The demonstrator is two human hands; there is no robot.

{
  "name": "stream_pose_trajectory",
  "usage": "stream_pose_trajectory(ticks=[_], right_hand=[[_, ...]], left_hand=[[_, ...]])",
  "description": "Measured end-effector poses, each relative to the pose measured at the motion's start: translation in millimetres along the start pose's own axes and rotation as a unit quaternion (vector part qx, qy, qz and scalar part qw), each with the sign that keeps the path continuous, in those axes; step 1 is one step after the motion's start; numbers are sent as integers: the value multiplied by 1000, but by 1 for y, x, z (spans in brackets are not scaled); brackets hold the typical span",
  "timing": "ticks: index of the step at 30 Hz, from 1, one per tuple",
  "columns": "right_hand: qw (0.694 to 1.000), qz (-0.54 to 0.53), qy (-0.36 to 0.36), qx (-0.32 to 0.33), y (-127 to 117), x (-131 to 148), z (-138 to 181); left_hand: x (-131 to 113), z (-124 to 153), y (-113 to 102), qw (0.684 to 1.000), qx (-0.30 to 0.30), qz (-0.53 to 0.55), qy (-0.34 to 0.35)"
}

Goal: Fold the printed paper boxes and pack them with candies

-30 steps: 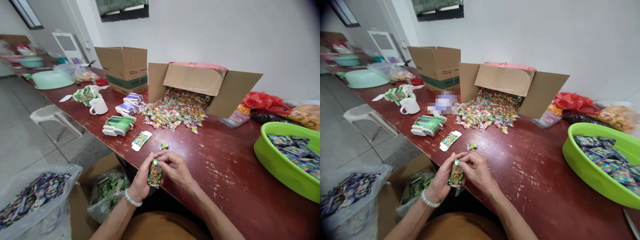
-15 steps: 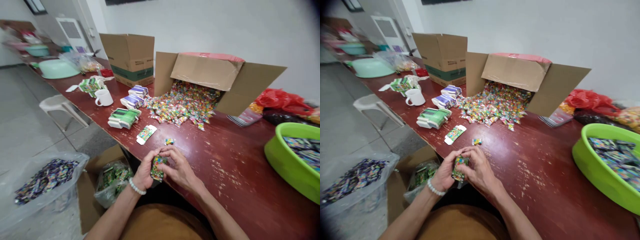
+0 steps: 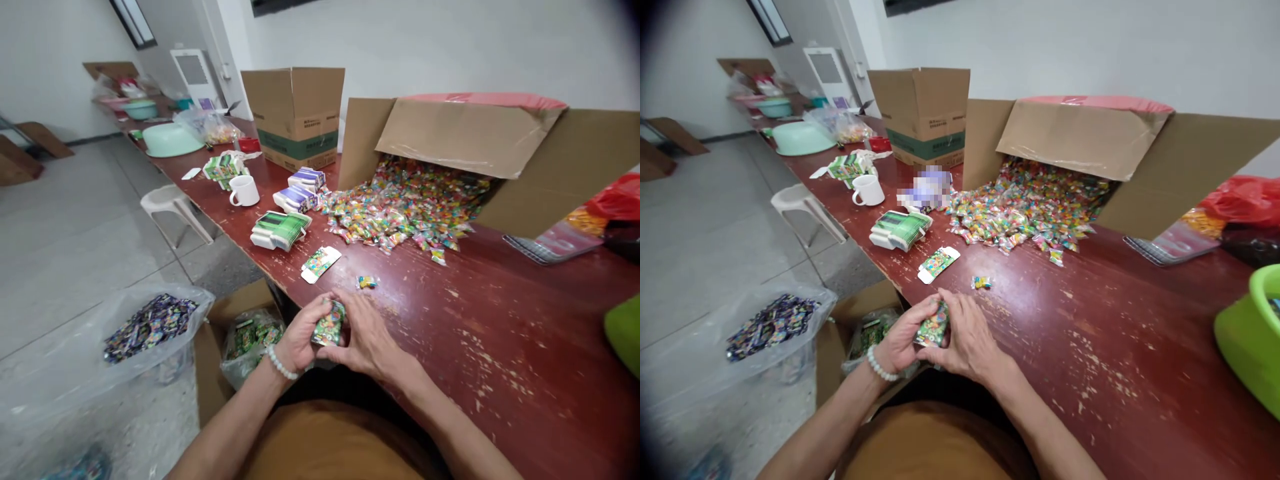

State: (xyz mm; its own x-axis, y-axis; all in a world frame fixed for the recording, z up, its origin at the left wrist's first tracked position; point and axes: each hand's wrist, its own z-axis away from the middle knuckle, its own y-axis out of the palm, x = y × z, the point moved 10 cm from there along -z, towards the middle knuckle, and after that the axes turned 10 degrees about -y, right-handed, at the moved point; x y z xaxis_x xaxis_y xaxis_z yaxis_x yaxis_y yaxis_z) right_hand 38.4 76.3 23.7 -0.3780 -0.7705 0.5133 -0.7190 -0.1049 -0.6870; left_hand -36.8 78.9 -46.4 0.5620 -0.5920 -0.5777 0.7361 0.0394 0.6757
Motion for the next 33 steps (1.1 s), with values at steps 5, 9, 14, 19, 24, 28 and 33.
stream_pose_trajectory(ticks=[5,9,14,19,24,28,33], right_hand=[[994,-7,100,-46,-23,-66,9],[975,110,175,-80,-49,-131,28],[961,202,189,-14,-38,-152,28],[959,203,199,-6,-32,-153,26],[963,191,188,-24,-32,-154,30],[965,185,185,-33,-32,-153,31],[965,177,189,-40,-33,-152,31]], left_hand=[[-72,46,-97,903,-270,-305,132],[-114,87,-170,811,-403,-396,155],[-126,71,-137,730,-407,-510,204],[-124,-19,-35,560,-355,-716,220],[-130,-66,-19,501,-362,-766,174],[-127,-63,-19,472,-367,-783,173],[-126,-57,-20,470,-389,-772,177]])
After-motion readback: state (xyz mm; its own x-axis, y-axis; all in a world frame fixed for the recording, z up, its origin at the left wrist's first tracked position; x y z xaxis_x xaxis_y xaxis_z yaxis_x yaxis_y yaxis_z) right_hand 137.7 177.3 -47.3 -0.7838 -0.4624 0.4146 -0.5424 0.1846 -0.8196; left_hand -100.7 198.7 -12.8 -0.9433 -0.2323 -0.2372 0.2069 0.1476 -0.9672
